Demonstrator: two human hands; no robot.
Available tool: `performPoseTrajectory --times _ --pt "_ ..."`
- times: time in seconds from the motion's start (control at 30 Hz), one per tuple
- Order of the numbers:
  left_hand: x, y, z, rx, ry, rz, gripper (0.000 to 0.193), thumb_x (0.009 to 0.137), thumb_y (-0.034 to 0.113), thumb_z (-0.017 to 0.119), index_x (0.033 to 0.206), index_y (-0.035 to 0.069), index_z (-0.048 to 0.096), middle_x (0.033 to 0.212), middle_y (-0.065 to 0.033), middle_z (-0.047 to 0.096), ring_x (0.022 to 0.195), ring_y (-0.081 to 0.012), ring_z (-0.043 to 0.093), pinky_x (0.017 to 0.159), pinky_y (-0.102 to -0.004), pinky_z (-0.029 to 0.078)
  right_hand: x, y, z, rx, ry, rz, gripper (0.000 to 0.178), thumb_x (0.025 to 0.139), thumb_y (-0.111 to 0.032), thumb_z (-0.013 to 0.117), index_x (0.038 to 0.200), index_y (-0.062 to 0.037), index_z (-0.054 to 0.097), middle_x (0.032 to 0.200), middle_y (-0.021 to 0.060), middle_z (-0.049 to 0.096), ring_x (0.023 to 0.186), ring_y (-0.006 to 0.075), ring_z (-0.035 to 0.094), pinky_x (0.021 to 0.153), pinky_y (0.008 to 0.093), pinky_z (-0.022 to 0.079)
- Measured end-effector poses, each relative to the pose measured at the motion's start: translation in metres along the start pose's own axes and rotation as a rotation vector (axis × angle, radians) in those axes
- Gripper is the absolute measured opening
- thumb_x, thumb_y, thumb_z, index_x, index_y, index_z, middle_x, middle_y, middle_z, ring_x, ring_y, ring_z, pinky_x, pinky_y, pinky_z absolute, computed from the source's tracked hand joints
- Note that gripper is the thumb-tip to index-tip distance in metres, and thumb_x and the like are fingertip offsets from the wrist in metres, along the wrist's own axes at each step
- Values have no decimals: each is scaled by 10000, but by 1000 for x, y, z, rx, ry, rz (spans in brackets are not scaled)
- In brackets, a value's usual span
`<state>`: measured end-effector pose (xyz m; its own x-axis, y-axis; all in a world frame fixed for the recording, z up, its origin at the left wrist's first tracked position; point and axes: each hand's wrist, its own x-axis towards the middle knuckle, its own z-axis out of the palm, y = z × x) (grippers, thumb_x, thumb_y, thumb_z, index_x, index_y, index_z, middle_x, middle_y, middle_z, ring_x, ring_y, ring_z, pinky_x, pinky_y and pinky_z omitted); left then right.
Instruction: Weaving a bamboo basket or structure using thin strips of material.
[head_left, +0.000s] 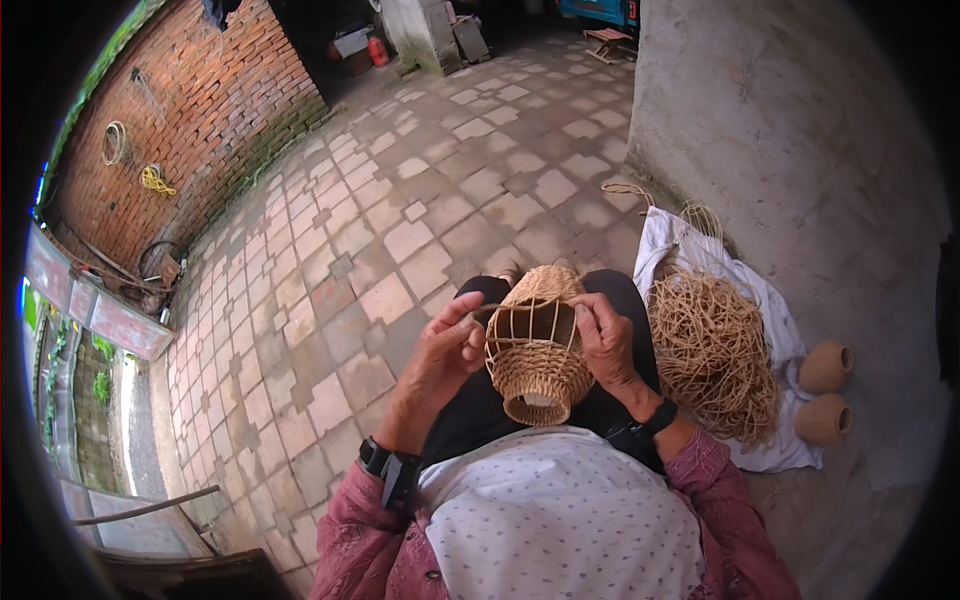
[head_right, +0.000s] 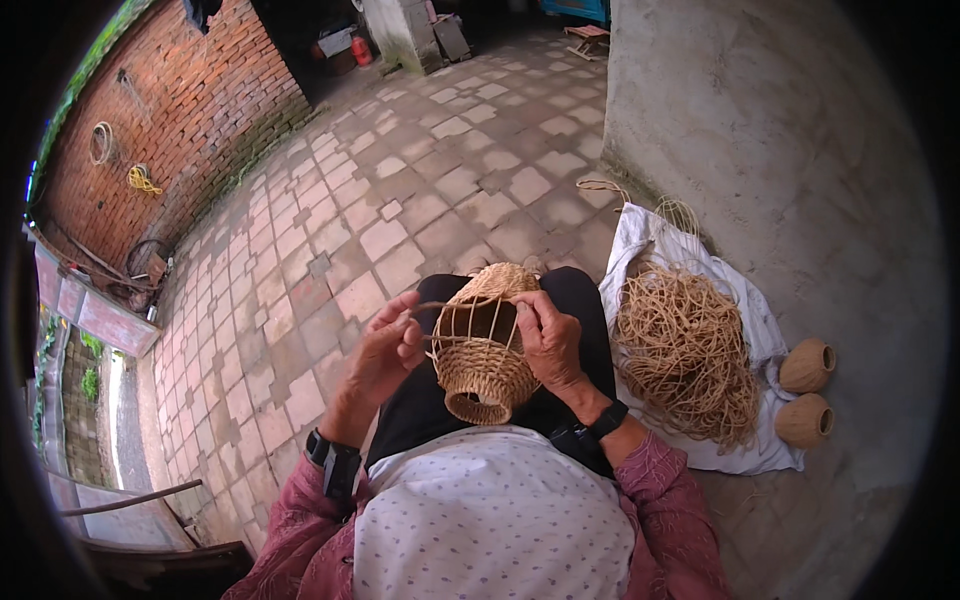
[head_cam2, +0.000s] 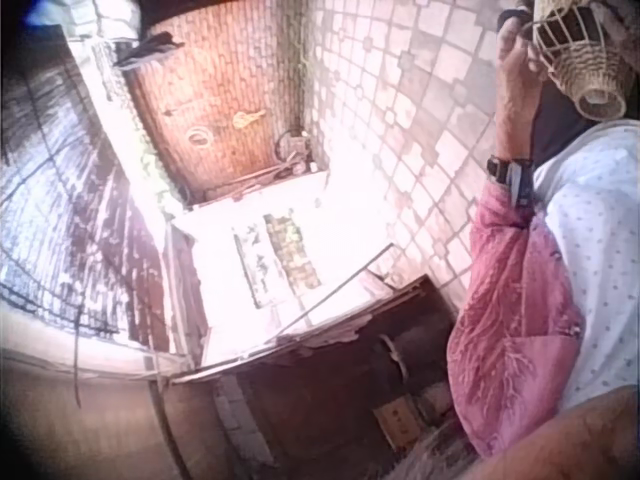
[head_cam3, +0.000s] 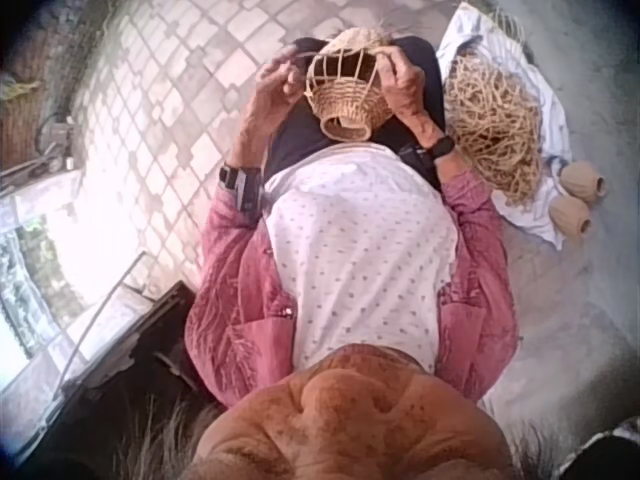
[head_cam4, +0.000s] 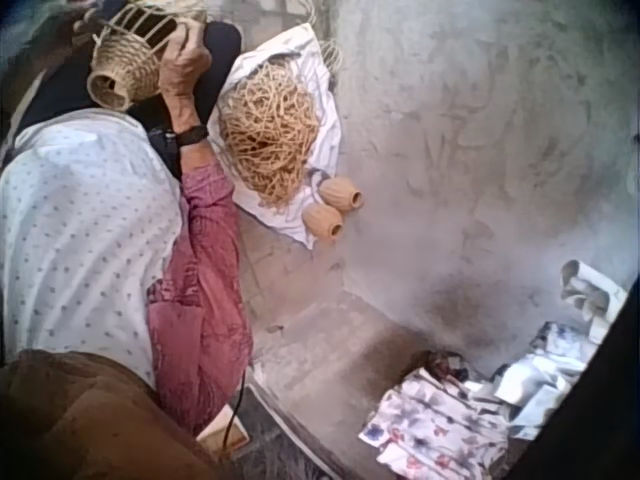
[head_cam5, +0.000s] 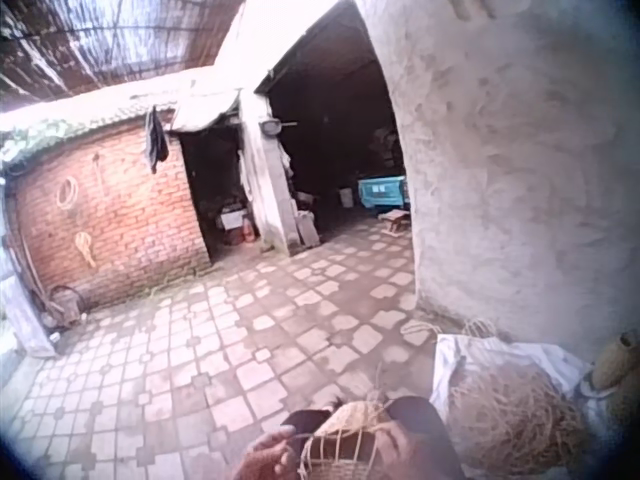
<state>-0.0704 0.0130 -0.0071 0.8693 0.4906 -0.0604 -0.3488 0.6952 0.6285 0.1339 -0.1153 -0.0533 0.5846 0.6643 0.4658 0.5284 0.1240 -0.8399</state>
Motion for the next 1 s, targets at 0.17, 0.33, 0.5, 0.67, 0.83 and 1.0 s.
performPoseTrajectory --times 0.17,0.33,0.5,0.67,0.83,1.0 --pt "-20 20 -27 512 312 -94 321 969 142 543 1275 45 525 820 -11 598 688 -75 538 623 -216 461 -2 3 -3 10 -14 9 96 936 -100 566 971 -43 635 632 68 577 566 95 544 541 265 456" --pt "-8 24 -43 776 347 -118 216 960 183 584 1118 39 616 793 5 607 711 -69 572 644 -212 484 -1 6 -3 7 -22 -14 91 935 -81 566 981 -37 631 652 61 586 572 92 539 542 264 454" --pt "31 5 -14 517 259 21 147 918 178 653 968 40 651 771 26 619 677 -51 585 592 -200 470 -1 6 -2 21 -30 -24 95 939 -73 558 989 -29 626 662 61 581 575 86 522 537 260 444" --pt "39 -15 -8 1015 306 15 120 873 162 681 859 43 670 636 -1 606 525 -83 550 499 -233 457 -4 4 -4 52 -12 14 97 944 -78 555 989 -30 626 645 27 543 575 65 476 521 250 417" --pt "43 -30 6 1570 356 114 148 822 209 628 866 105 724 699 -135 674 653 -272 665 630 -389 516 -6 7 -5 78 0 34 99 947 -81 554 988 -33 630 647 -3 522 581 55 449 520 238 401" --pt "57 -10 30 1707 182 140 208 822 224 602 937 81 699 736 -195 657 708 -363 655 672 -442 511 -16 35 -9 332 -59 278 110 969 -99 511 994 -47 604 615 -42 455 557 27 403 502 217 357"
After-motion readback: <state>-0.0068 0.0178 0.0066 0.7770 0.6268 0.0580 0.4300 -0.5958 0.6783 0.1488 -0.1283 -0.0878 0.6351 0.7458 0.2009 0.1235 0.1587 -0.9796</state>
